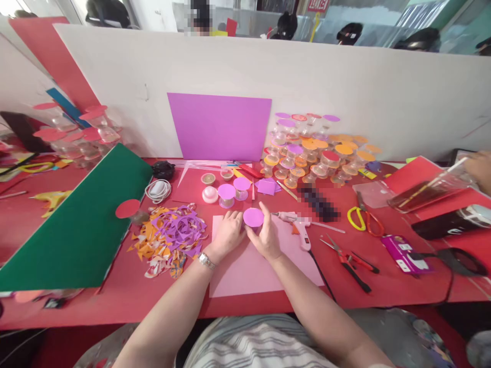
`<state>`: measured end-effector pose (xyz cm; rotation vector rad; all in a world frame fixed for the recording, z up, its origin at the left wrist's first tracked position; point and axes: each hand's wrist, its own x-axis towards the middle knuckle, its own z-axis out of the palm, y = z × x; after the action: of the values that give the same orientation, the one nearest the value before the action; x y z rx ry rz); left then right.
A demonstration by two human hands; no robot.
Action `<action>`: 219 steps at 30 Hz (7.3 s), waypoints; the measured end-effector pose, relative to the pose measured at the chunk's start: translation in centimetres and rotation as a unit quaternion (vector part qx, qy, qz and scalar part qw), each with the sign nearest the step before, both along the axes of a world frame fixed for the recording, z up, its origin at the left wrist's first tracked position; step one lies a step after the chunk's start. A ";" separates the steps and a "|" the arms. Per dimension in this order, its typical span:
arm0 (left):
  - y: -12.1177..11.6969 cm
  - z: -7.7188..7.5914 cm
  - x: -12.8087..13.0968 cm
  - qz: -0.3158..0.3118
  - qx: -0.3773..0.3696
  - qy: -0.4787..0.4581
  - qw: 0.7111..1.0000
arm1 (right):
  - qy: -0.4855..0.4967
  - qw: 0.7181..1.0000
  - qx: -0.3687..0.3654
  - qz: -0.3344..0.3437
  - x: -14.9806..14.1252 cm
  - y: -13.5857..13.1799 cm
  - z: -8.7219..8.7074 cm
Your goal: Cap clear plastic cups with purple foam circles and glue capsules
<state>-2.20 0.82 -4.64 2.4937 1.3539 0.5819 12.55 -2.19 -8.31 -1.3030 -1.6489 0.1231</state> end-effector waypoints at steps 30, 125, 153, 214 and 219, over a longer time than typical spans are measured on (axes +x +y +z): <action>-0.3 0.2 -0.9 -0.003 -0.047 -0.005 0.999 | 0.037 0.999 -0.009 -0.001 -1.5 -0.3 0.5; -1.2 2.6 -0.5 -0.057 -0.214 -0.180 0.959 | 0.107 0.984 -0.102 0.100 0.1 -3.2 4.3; -0.8 1.7 -0.4 -0.001 -0.174 -0.115 0.978 | 0.101 0.975 -0.141 0.136 0.6 -3.4 3.0; -0.7 1.6 -0.8 -0.015 -0.165 -0.076 0.983 | 0.031 0.985 -0.107 0.134 0.8 -1.3 2.4; -0.8 1.7 -0.8 -0.038 -0.148 -0.085 0.985 | 0.044 0.988 -0.092 0.120 0.5 -1.6 2.0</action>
<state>-3.04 0.01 -2.89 2.1941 1.1817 0.5203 13.03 -3.77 -6.36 -1.2114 -1.7443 0.4817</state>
